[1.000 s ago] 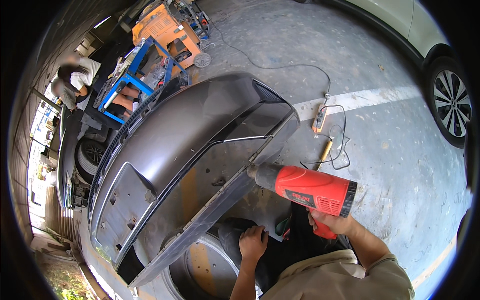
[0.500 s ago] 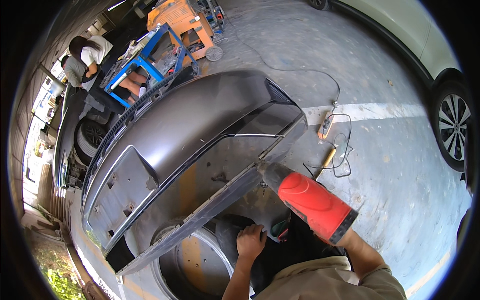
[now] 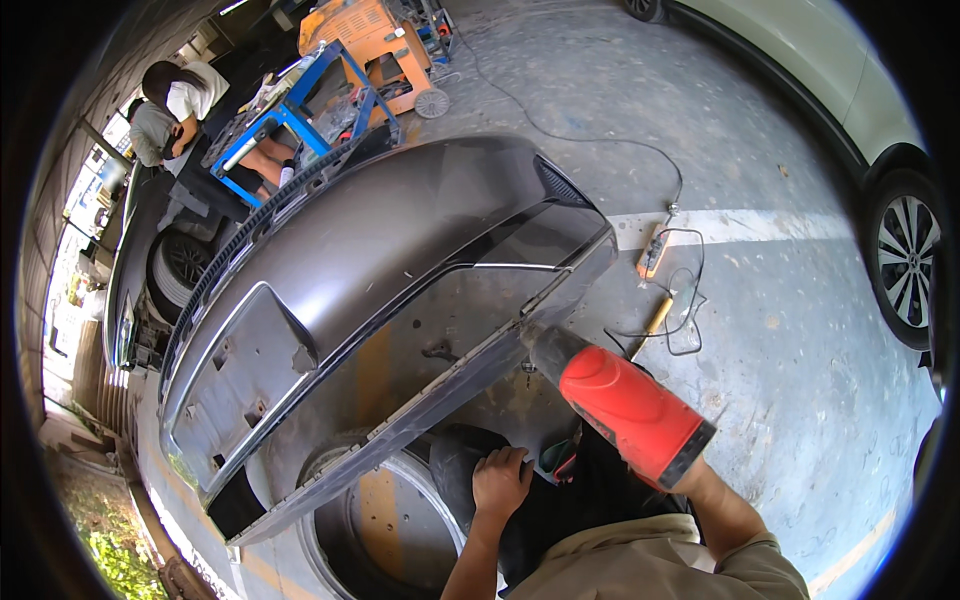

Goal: The person uses a red heat gun to soften a section of a detached car bumper, then uses a metal pry tool to adjust and align a seam or crack. The person repeatedly applies heat and pries along the same area to reshape the plastic.

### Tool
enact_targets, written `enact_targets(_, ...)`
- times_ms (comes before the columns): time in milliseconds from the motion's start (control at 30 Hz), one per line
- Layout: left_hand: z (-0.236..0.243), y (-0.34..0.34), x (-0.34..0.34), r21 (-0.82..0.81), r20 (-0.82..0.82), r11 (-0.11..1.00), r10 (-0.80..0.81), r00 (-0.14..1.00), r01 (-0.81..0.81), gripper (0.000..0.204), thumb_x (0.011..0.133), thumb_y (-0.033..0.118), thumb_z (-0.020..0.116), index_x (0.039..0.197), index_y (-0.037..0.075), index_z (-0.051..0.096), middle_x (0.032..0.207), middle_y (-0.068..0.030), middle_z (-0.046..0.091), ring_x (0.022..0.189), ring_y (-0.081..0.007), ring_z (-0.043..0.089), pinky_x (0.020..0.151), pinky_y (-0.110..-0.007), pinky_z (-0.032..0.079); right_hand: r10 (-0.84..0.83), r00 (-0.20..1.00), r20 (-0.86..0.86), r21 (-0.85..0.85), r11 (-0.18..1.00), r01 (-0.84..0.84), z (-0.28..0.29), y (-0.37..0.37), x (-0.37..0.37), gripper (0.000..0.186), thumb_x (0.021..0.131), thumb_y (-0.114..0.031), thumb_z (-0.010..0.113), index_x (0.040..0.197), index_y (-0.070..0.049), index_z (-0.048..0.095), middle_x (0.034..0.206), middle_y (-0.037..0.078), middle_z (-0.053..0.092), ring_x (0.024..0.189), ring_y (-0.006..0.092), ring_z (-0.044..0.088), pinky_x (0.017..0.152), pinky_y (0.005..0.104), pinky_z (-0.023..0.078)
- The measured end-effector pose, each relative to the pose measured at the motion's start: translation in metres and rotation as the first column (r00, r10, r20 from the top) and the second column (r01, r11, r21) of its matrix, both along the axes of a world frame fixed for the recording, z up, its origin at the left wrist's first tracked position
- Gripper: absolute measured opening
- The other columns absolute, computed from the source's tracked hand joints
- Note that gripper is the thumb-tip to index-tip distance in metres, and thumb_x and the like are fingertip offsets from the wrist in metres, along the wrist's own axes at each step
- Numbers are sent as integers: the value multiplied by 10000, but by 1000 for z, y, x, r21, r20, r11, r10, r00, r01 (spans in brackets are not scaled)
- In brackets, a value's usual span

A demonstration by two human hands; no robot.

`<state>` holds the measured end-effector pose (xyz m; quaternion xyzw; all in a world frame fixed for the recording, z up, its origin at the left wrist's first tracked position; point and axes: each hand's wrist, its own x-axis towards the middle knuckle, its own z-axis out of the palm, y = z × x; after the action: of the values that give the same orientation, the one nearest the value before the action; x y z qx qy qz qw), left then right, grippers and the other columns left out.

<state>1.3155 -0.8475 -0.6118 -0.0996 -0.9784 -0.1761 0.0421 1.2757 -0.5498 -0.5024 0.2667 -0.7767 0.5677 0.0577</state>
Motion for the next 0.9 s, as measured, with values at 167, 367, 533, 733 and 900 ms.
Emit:
enact_targets(167, 2, 3, -2, -4, 8, 1000, -15, 1000, 15, 208, 844, 243, 734, 1004, 115, 699, 924, -54, 684, 863, -265, 668, 766, -399, 528, -118, 988, 97, -159, 978, 133, 1, -13, 1, 90, 955, -70, 654, 1025, -14, 655, 870, 74, 677, 765, 162, 662, 682, 314, 550)
enact_targets(367, 3, 2, 0, -23, 21, 1000, -5, 1000, 5, 213, 843, 241, 736, 1011, 115, 705, 933, -54, 688, 862, -266, 670, 772, -402, 528, -68, 996, 66, -146, 986, 77, 11, -7, -3, 87, 959, -71, 656, 1025, -16, 638, 847, 71, 660, 747, 168, 663, 665, 314, 549)
enact_targets(533, 4, 4, -1, -28, 21, 1000, -10, 1000, 10, 217, 845, 245, 731, 1020, 119, 709, 928, -53, 687, 866, -268, 670, 776, -405, 528, 101, 834, 543, -394, 907, 147, -4, 3, 11, 206, 933, -50, 692, 1119, -10, 614, 864, 71, 663, 701, 153, 654, 620, 306, 550)
enact_targets(733, 2, 3, -3, -37, 28, 999, -3, 1000, 4, 212, 846, 244, 728, 1019, 123, 708, 921, -55, 684, 864, -273, 668, 774, -410, 527, 192, 731, 655, -489, 845, 216, 12, 10, -5, 206, 961, -97, 690, 1126, -29, 586, 860, 66, 647, 717, 157, 660, 598, 310, 559)
enact_targets(900, -1, 4, -4, -29, 34, 1000, 2, 999, -1, 201, 846, 240, 727, 1007, 123, 700, 911, -56, 679, 855, -277, 666, 763, -414, 523, 202, 741, 640, -517, 827, 220, 20, 10, -7, 210, 961, -91, 686, 1130, -22, 583, 926, 71, 634, 736, 166, 659, 585, 321, 563)
